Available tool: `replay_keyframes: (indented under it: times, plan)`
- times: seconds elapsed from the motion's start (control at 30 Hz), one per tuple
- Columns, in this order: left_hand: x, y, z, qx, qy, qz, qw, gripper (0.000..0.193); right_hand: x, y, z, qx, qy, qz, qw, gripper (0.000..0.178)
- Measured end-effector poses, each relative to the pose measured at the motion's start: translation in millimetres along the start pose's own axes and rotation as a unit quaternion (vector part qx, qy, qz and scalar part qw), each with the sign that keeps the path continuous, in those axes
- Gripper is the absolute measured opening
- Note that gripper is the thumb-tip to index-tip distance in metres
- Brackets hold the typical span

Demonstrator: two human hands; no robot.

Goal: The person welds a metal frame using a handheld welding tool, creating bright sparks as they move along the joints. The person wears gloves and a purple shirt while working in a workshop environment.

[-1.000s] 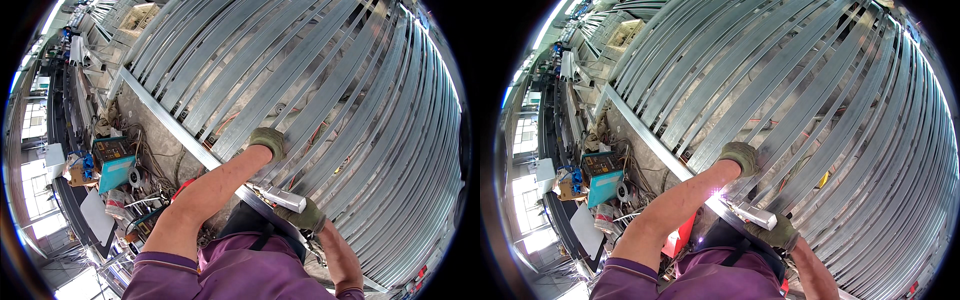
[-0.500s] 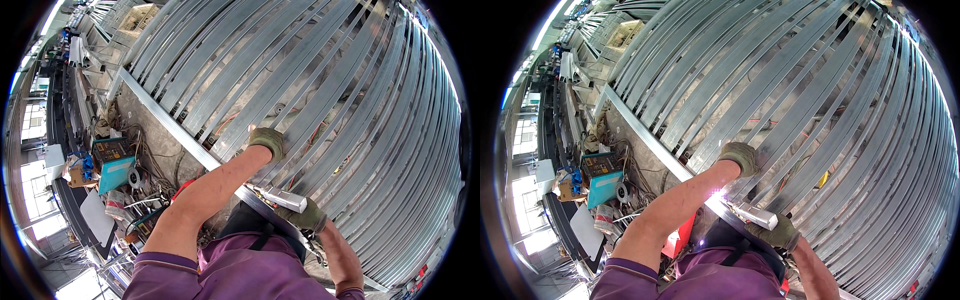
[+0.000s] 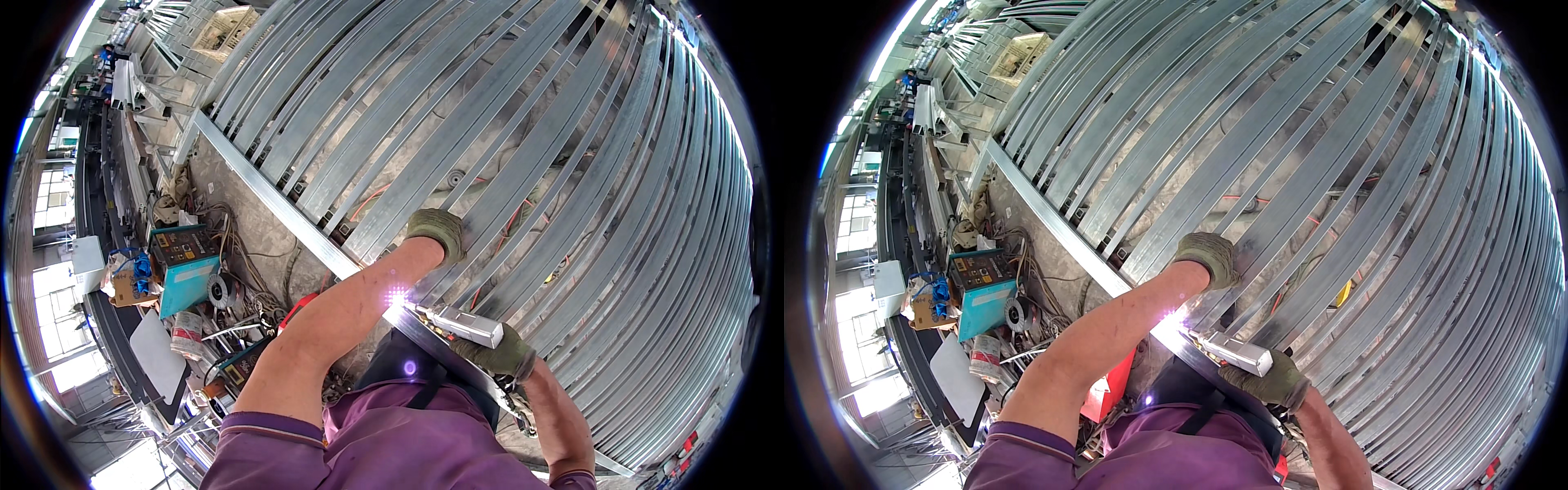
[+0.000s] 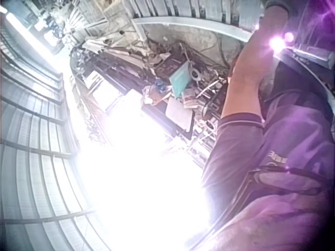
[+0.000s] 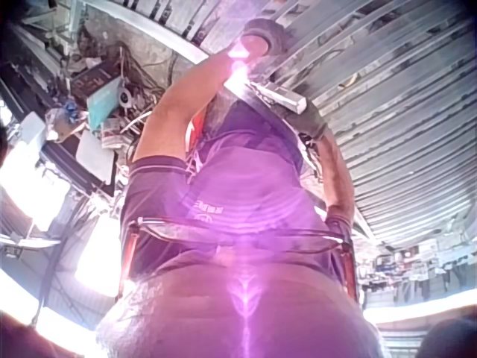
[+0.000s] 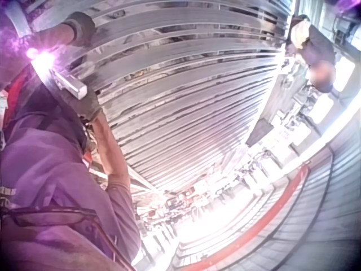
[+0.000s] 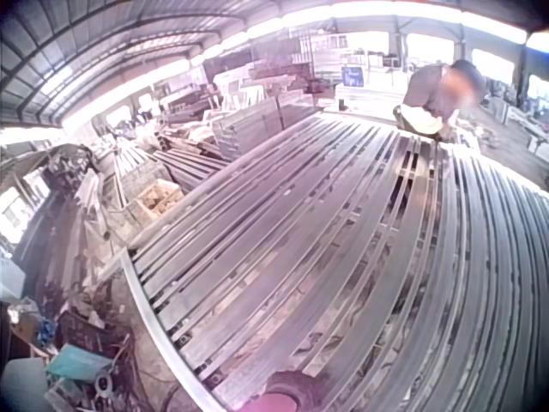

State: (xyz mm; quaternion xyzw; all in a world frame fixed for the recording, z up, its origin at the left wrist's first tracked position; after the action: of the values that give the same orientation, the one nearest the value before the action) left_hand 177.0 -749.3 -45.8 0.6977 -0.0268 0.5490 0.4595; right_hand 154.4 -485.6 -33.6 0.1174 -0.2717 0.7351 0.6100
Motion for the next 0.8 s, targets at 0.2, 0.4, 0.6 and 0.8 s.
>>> replay_keyframes:
  times: [0.2, 0.4, 0.6, 0.8]
  plan:
    - [-2.3, -2.6, 0.8, -0.003, -0.003, 0.0, 1.0, 0.06, -2.0, 0.4, -15.5, -0.047, -0.01, 0.002, 0.999, 0.056]
    - [-3.3, -2.0, -1.0, -0.01, 0.002, 0.011, 1.0, 0.062, -0.1, 0.4, -42.6, -0.177, -0.017, -0.027, 0.984, 0.056]
    - [-3.1, -2.6, 1.0, -0.012, -0.001, 0.004, 1.0, 0.062, 0.0, -1.0, -18.4, -0.181, -0.014, -0.007, 0.983, 0.052]
    - [-4.2, -1.8, -0.9, -0.014, -0.003, 0.01, 1.0, 0.062, -0.7, -7.5, -41.2, -0.591, -0.155, -0.098, 0.786, 0.051]
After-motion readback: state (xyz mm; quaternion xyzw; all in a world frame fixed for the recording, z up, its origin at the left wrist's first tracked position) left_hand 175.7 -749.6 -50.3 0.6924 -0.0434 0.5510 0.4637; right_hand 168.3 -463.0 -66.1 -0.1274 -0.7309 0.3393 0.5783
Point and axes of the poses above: each hand's wrist, its own x-axis away from the middle knuckle, its own y-axis out of the back of the hand, z = x × y, the point moved 5 cm from there along -x, towards the middle knuckle, and after that the axes turned 14 degrees about y, right-handed, at the moved point
